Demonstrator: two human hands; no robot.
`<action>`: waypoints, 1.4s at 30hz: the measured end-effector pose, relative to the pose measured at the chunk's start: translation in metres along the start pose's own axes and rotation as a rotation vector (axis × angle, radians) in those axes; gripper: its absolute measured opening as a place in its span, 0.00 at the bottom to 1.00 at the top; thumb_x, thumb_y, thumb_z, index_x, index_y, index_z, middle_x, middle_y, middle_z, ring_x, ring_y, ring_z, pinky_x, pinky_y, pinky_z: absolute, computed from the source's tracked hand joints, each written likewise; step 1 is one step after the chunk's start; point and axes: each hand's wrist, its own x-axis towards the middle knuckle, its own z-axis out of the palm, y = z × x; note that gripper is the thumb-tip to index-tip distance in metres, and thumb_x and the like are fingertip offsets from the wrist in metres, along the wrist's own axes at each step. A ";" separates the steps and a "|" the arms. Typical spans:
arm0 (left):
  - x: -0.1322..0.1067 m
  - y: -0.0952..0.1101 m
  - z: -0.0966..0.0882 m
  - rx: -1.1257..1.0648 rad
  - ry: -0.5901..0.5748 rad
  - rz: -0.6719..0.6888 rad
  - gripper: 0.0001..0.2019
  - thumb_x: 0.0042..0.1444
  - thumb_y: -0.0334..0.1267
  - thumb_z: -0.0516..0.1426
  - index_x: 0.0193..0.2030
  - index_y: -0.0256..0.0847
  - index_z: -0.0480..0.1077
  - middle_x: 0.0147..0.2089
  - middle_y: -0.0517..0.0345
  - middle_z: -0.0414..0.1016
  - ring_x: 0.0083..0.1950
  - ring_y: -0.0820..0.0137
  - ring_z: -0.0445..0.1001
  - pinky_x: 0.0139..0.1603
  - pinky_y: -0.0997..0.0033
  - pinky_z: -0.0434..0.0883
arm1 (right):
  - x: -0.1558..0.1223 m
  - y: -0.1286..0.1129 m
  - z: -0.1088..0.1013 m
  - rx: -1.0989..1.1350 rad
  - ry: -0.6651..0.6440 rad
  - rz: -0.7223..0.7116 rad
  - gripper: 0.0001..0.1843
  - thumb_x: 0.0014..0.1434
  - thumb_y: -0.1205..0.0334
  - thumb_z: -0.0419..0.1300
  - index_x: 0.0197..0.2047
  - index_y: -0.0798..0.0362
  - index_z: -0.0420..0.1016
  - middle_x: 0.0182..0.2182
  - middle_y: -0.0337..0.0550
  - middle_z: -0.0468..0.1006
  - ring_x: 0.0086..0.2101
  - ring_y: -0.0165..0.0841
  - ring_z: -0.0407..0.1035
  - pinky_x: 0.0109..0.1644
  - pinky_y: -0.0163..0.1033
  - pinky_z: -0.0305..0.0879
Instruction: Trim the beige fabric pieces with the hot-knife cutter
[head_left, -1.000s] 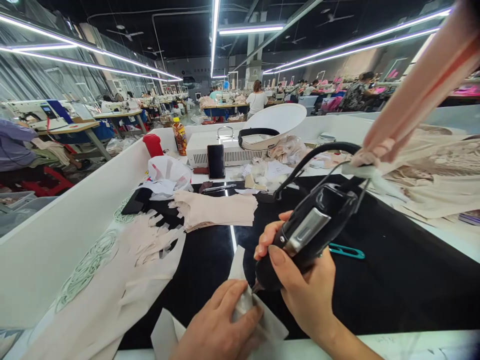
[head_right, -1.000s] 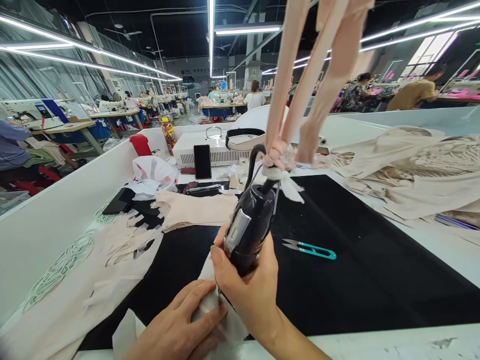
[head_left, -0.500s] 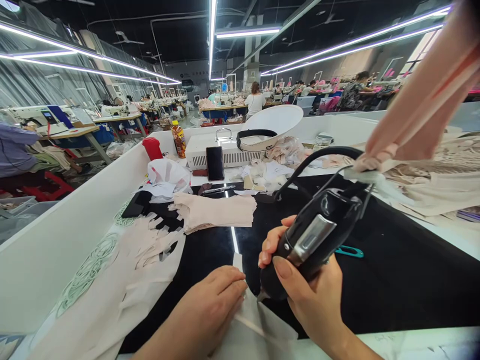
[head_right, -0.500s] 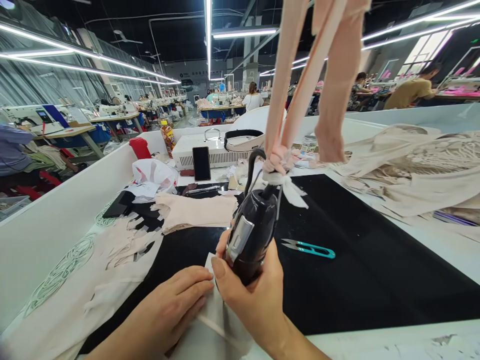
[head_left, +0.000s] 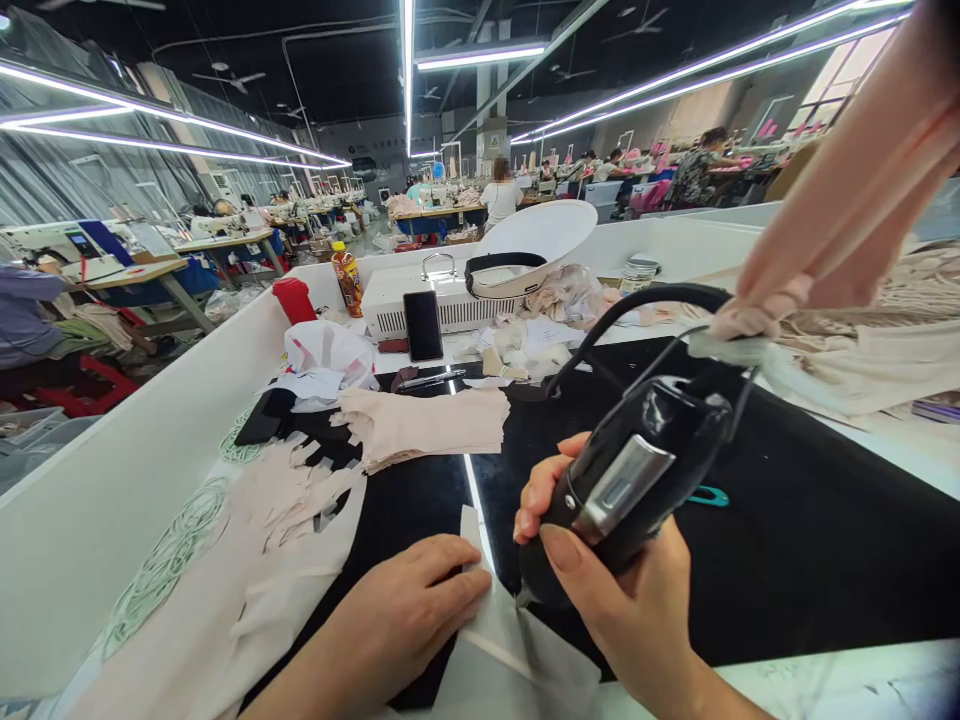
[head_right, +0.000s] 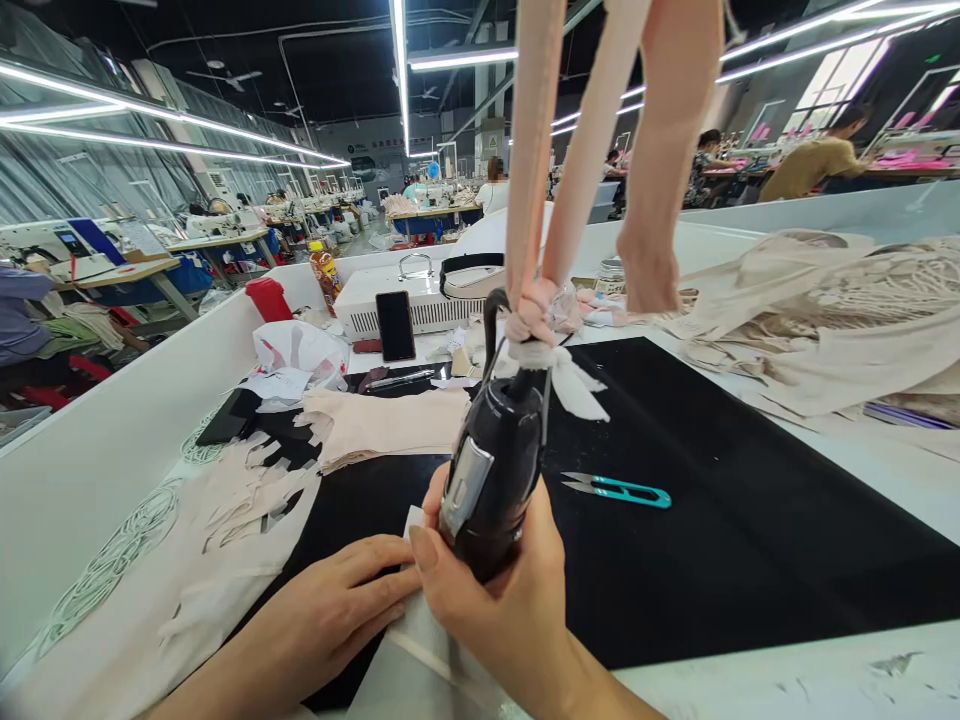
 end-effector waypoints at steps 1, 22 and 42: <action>-0.001 0.000 -0.001 0.005 -0.002 0.000 0.13 0.76 0.35 0.52 0.62 0.45 0.72 0.59 0.52 0.76 0.60 0.67 0.77 0.63 0.68 0.75 | 0.000 0.000 -0.001 -0.006 -0.006 0.001 0.15 0.62 0.66 0.69 0.49 0.45 0.72 0.33 0.37 0.78 0.28 0.31 0.75 0.33 0.36 0.79; -0.006 0.002 0.000 0.144 -0.092 0.067 0.16 0.69 0.40 0.62 0.62 0.44 0.70 0.65 0.43 0.69 0.67 0.56 0.72 0.66 0.58 0.75 | 0.003 -0.005 -0.002 -0.050 0.010 -0.023 0.14 0.60 0.68 0.70 0.45 0.46 0.73 0.31 0.36 0.78 0.27 0.31 0.76 0.33 0.35 0.79; -0.007 0.004 0.004 0.103 -0.097 0.034 0.22 0.68 0.38 0.63 0.67 0.47 0.67 0.66 0.45 0.66 0.68 0.55 0.69 0.67 0.56 0.74 | 0.006 0.008 0.007 0.035 0.039 0.057 0.15 0.63 0.59 0.71 0.50 0.44 0.71 0.34 0.36 0.76 0.29 0.32 0.73 0.34 0.39 0.76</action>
